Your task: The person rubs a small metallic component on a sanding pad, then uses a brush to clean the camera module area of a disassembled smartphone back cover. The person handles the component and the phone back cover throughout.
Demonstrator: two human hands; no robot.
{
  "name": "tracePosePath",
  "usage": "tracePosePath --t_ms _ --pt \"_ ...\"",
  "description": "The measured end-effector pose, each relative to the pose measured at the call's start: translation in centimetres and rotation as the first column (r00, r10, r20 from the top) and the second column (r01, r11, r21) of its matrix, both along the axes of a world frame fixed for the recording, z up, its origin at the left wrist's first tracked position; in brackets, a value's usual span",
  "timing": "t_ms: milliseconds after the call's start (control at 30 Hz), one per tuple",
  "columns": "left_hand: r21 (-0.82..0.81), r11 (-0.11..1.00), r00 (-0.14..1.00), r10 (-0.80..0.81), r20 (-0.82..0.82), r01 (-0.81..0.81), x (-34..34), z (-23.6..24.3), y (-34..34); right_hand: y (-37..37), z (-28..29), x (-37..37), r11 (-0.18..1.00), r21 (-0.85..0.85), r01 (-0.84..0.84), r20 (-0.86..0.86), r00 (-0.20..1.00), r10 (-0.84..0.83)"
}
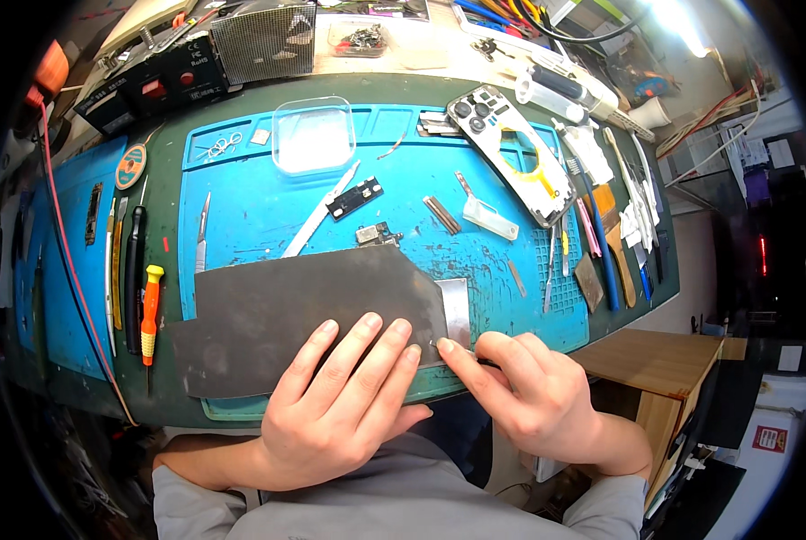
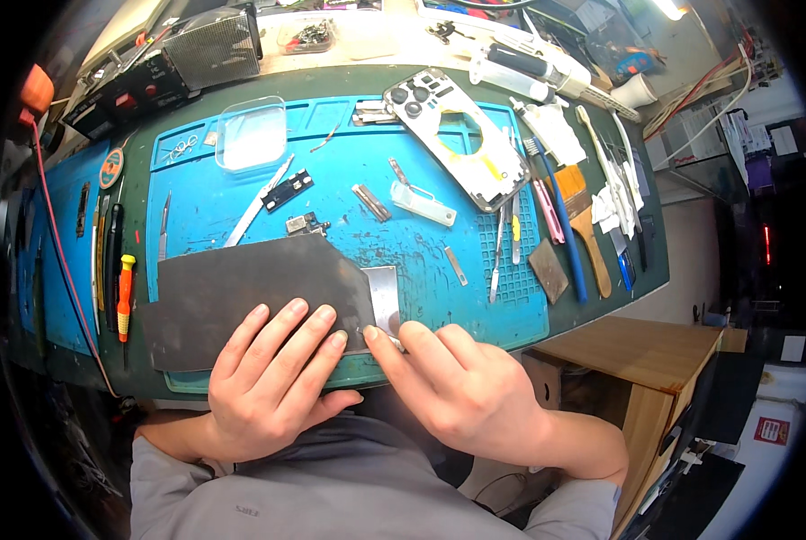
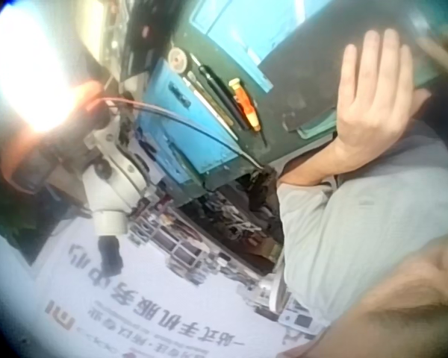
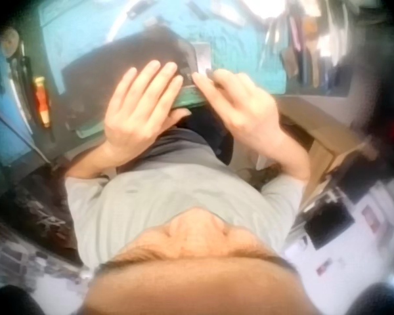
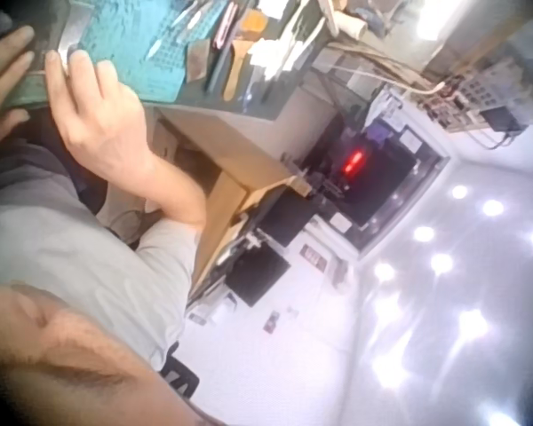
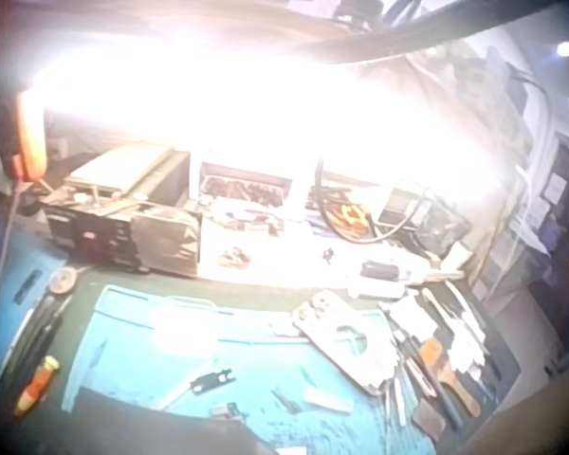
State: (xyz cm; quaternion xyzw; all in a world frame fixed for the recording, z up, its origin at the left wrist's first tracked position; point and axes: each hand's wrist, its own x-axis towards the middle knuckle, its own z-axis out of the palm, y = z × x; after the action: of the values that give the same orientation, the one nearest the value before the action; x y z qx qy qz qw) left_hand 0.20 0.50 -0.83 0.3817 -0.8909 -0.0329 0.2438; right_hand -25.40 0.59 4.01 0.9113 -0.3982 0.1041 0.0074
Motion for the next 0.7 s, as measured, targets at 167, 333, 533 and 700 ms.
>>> tracePosePath --t_ms 167,333,533,700 --pt "0.001 1.0 1.0 0.0 -0.004 0.0 -0.1 0.0 0.0 0.1 0.1 0.0 1.0 -0.013 -0.003 -0.008 1.0 0.003" --pt "-0.002 1.0 1.0 -0.006 -0.007 0.006 -0.1 0.0 -0.1 0.3 0.2 -0.1 1.0 -0.018 -0.019 -0.012 1.0 0.019" --pt "-0.003 1.0 1.0 0.008 -0.013 -0.008 -0.1 -0.1 0.0 0.3 0.0 -0.1 1.0 -0.021 -0.019 -0.006 1.0 0.019" --pt "-0.011 1.0 1.0 0.005 -0.005 -0.006 -0.1 0.0 0.0 0.0 0.0 0.1 1.0 -0.008 -0.013 -0.007 1.0 0.013"
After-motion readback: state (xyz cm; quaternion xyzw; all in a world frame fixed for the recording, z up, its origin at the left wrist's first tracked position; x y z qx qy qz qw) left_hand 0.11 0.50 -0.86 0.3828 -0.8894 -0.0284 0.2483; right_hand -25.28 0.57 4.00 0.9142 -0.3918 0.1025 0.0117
